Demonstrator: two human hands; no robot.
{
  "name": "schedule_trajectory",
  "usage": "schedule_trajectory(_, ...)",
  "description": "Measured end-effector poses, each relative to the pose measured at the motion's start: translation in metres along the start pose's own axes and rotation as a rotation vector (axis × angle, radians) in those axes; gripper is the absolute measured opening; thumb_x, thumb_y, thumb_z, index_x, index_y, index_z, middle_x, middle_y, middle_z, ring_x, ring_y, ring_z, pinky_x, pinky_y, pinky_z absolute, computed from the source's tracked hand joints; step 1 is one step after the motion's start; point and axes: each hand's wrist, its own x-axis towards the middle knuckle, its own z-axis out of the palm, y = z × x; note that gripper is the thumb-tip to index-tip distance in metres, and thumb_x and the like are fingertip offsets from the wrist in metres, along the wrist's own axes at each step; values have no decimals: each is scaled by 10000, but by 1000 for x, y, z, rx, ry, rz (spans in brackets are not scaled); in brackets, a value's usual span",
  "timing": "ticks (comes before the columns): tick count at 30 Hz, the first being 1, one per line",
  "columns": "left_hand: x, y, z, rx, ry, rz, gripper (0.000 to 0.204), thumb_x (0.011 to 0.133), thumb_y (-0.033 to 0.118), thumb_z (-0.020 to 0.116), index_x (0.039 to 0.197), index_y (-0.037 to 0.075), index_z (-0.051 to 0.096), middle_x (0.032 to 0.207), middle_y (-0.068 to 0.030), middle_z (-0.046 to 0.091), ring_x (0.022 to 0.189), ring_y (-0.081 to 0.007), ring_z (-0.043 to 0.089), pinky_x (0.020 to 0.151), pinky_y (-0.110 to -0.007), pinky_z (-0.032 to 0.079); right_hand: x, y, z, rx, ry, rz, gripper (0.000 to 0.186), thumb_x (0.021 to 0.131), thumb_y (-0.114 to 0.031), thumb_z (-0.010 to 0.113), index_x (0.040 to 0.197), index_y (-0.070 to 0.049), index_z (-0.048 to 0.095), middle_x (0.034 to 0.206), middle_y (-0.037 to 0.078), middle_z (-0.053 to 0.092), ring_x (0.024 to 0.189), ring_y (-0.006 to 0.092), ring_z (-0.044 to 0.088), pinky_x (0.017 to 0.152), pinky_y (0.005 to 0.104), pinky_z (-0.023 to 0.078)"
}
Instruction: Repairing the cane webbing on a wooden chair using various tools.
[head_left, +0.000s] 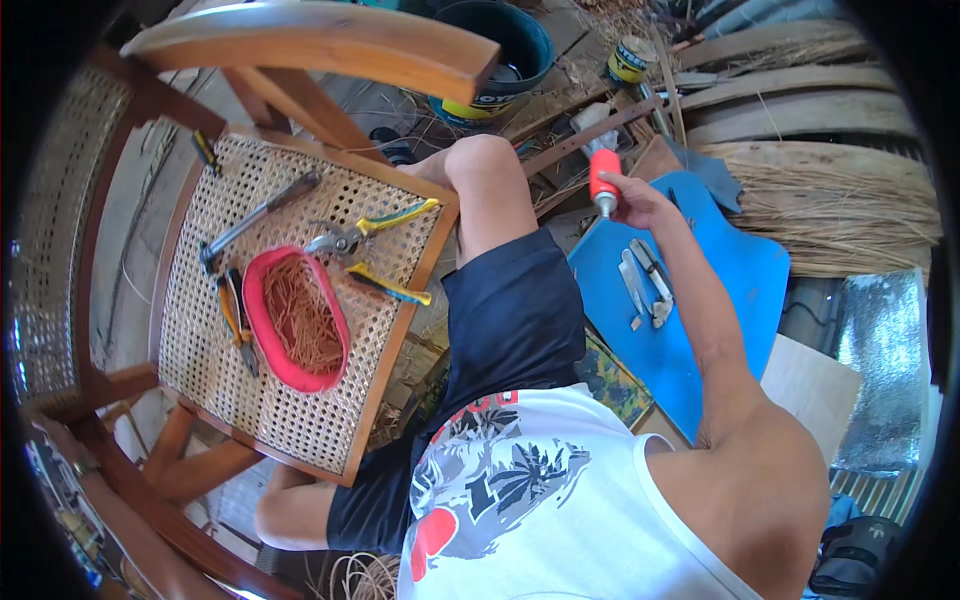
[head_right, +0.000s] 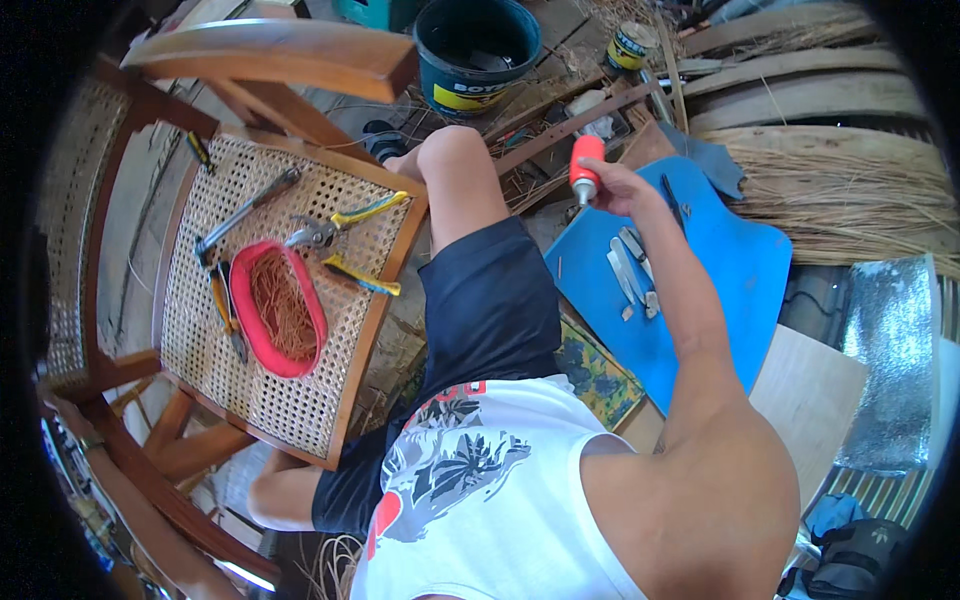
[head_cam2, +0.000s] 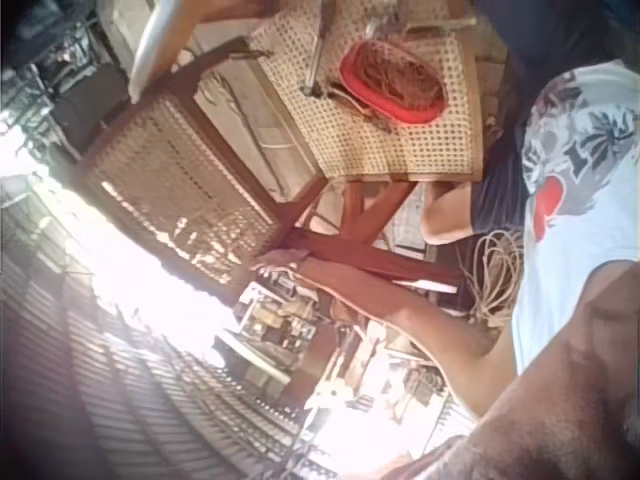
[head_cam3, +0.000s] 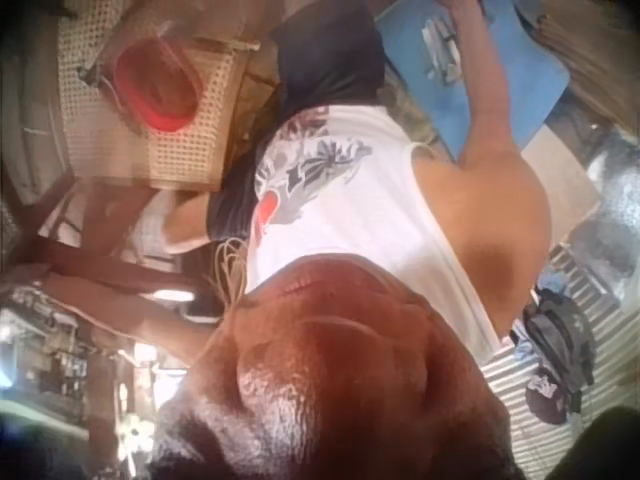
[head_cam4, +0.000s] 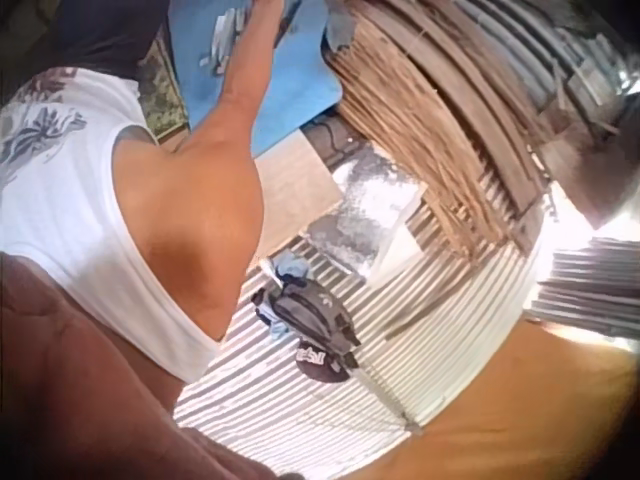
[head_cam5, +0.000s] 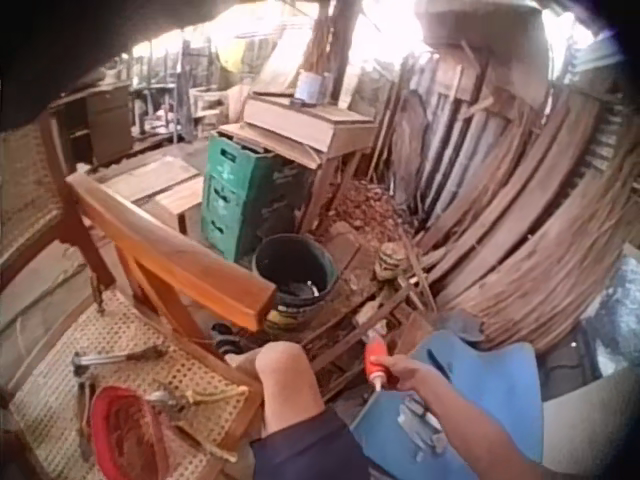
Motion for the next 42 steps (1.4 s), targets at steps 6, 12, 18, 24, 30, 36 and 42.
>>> schedule_trajectory(6,9,-5,2,33,-2,-33,848,1030,649,383,1430,-93,476,1385,-277,570,1292,-341,566,1093,-429,450,93,17,27,-360,-100,154,302,905,-344,769,991,-77,659,802,39,662,656,158,649,531,318,505)
schedule_trajectory(12,29,-9,-1,62,23,-65,844,1027,652,405,1431,-85,478,1379,-257,578,1277,-317,577,1082,-416,460,176,40,44,-804,-11,239,285,839,-299,822,739,-99,645,670,17,561,543,157,508,479,343,412)
schedule_trajectory(18,48,-6,-20,84,58,-75,841,1023,655,428,1433,-77,481,1373,-236,587,1262,-292,588,1070,-403,470,239,69,59,-1167,26,271,414,790,-352,803,995,3,736,917,175,740,775,328,732,650,475,587)
schedule_trajectory(24,55,3,-64,69,167,-87,838,1020,658,450,1434,-70,483,1366,-216,595,1246,-267,599,1058,-390,480,268,90,94,-1443,34,138,421,798,-349,795,1014,7,736,940,183,743,810,332,734,684,470,587)
schedule_trajectory(30,69,14,-91,-53,250,-116,836,1016,661,472,1435,-62,486,1360,-196,603,1231,-243,610,1047,-378,490,270,94,106,-1554,90,27,429,806,-347,787,1034,12,735,964,191,746,844,337,736,718,464,587)
schedule_trajectory(36,77,10,-102,-176,249,-213,858,999,681,495,1417,-69,505,1332,-187,626,1194,-230,636,1019,-371,507,268,93,98,-1556,139,-43,436,813,-345,779,1053,16,734,987,200,750,879,341,738,752,458,586)
schedule_trajectory(42,77,15,-103,-48,274,-232,889,986,706,485,1364,-95,556,1264,-198,677,1117,-243,683,963,-382,529,267,97,61,-1523,165,-142,444,821,-343,771,1073,21,734,1011,208,753,913,346,740,786,453,586)
